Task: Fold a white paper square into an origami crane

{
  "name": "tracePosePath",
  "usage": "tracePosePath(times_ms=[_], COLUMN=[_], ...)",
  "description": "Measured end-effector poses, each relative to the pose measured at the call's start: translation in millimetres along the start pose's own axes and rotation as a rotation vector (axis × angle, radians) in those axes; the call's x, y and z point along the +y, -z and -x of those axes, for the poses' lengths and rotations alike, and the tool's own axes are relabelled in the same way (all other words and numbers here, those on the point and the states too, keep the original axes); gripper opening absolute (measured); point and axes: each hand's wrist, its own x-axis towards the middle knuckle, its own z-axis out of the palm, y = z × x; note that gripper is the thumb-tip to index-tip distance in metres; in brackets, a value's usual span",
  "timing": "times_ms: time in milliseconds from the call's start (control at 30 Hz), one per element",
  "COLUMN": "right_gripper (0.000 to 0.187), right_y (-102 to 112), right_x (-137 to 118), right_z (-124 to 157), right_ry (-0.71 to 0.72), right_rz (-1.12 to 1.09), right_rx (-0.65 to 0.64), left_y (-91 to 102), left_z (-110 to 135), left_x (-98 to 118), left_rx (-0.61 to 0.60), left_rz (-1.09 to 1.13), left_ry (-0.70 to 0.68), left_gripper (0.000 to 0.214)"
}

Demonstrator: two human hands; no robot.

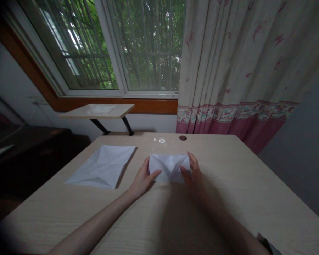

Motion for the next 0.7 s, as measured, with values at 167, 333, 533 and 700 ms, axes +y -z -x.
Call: tracePosePath(times_ms=[167,333,533,700], right_gripper=[0.057,0.050,0.027,0.031], right_y=[-1.8,-2.1,4.5,4.6], right_x=[-3.5,-6.3,-9.1,-14.5], right_z=[0.9,-0.3,2.6,3.7], right_ry=[-0.021,-0.033,-0.125,-0.089], right_rz=[-0.029,-0.104,0.071,0.068], right_rx=[-0.005,-0.004,-0.089,-0.159], left_y=[2.8,1.2,-2.4,-1.3], left_z=[1.0,2.4,4.2,5.0], left_x=[2.3,1.1,7.8,16.0], left_rx=[0.003,0.031,0.057,0.044], left_rz=[-0.035,-0.041,0.065,-0.011], left_ry=[-0.025,-0.083,-0.091,-0.130], left_gripper=[0.051,0.056,0.046,0.025])
